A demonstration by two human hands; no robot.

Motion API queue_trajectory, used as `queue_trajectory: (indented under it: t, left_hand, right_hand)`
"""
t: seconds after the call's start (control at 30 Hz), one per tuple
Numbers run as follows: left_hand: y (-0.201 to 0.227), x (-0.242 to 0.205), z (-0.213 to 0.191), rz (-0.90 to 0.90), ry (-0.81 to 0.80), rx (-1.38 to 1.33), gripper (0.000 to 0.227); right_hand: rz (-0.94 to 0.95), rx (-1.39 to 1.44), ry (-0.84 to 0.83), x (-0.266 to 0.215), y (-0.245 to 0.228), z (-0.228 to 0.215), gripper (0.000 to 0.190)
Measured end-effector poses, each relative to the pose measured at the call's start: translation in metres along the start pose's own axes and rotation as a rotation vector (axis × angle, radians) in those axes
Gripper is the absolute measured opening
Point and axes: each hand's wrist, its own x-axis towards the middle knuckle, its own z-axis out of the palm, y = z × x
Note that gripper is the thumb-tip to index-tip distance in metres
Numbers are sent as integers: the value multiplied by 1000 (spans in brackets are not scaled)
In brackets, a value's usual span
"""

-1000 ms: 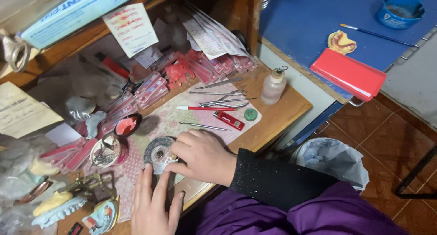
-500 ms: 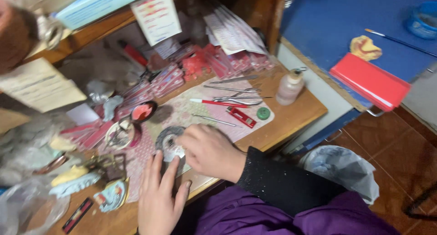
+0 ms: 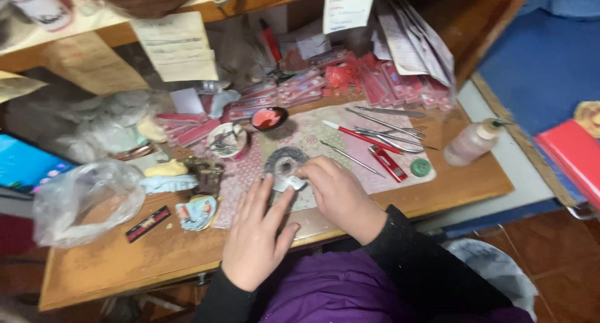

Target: The person works on a dental prosthetic model, using a metal tool to apply a red substance to the teeth. They then move to a side table to handle small white pieces of material, possibly wax, before returning to the main table to pour liquid from a bottle into a small container. The person uses a white stick to mix the contents of the container and continues to work on the prosthetic model with the metal tool.

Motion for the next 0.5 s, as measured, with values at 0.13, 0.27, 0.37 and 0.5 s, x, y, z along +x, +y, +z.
queue_trajectory:
  t: [0.13, 0.27, 0.37, 0.5]
  left_hand:
    - [0, 0, 5, 41, -20, -27, 64]
    - [3, 2, 7, 51, -23, 34, 65]
    - [5, 4, 11, 60, -8, 90, 66]
    - [-3, -3, 13, 54, 21, 108, 68]
  right_hand:
    - [116, -4, 86, 0, 5, -13, 22]
    - [257, -250, 105, -8, 23, -18, 15]
    - [310, -392, 43, -15, 34, -17, 11]
    - [273, -406, 80, -19, 41, -11, 21]
